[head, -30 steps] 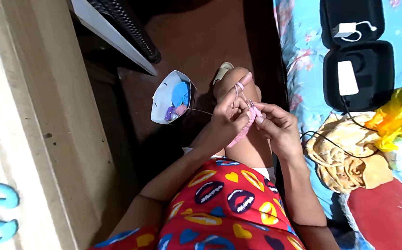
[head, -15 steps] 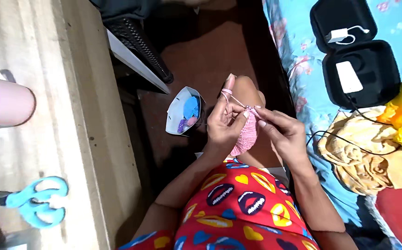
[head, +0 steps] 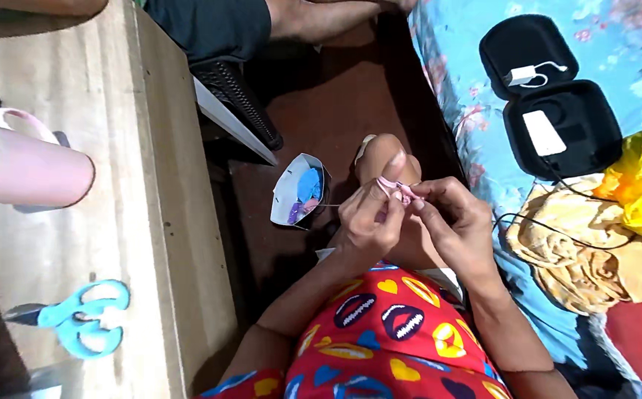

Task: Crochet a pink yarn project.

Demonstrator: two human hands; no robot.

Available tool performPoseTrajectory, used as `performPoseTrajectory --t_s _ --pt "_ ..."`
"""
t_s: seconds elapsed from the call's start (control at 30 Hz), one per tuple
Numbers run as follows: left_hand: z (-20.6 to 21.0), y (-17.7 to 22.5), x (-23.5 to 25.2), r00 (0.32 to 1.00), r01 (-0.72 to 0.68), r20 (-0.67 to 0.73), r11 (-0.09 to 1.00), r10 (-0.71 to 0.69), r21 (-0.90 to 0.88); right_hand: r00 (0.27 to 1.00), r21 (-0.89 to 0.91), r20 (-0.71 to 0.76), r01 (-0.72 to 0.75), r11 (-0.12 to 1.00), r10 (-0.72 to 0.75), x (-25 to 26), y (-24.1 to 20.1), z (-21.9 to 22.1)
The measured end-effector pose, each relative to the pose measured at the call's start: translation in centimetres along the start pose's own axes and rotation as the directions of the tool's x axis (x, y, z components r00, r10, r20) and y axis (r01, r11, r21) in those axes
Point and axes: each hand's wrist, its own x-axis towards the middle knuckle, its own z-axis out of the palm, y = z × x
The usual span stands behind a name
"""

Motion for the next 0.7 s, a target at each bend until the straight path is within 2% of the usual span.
performPoseTrajectory --t_s 0.07,0.1,0.13,0.17,0.2,0.27,0.33,0.4,0.57,0.7 --pt "0.2 -0.1 0.0 0.996 -0.08 -0.041 0.997 0.08 0.017 0.987 0.308 0.023 -0.158 0.938 0.159 0.3 0.1 0.0" --pt "0.1 0.0 0.1 0.997 -0.057 -0.044 0.998 0.055 -0.04 0.975 0.457 0.045 -0.215 0.863 0.219 0.4 0.3 0.0" --pt "0.0 0.2 0.2 0.999 -0.006 -0.04 0.992 0.001 -0.124 0.971 0.524 0.046 -0.225 0.822 0.236 0.4 0.6 0.2" --pt "-0.1 0.5 0.5 0.997 0.059 -0.027 0.975 -0.066 -0.213 0.977 0.51 0.012 -0.189 0.839 0.213 0.2 0.9 0.3" --pt "-0.3 0.7 0.8 0.992 0.12 -0.007 0.951 -0.127 -0.284 0.988 0.429 -0.044 -0.112 0.896 0.145 0.0 1.2 0.5" --pt "-0.5 1.1 1.2 0.978 0.202 0.039 0.894 -0.204 -0.4 0.987 0.156 -0.139 0.102 0.982 -0.08 -0.4 1.7 0.8" --pt "-0.6 1.1 1.4 0.966 0.249 0.057 0.846 -0.253 -0.471 0.941 -0.126 -0.18 0.266 0.956 -0.286 -0.6 2.2 0.9" --pt "-0.8 1.1 1.6 0.956 0.278 0.067 0.811 -0.285 -0.515 0.903 -0.299 -0.173 0.332 0.895 -0.393 -0.5 2.2 0.8" --pt "-2.3 1.6 2.3 0.913 0.406 0.177 0.763 -0.369 -0.503 0.89 -0.414 -0.118 0.358 0.837 -0.44 -0.6 2.0 0.4" --pt "-2.7 1.5 2.8 0.858 0.506 0.254 0.648 -0.447 -0.57 0.9 -0.426 -0.061 0.368 0.827 -0.432 -0.5 1.8 -0.1"
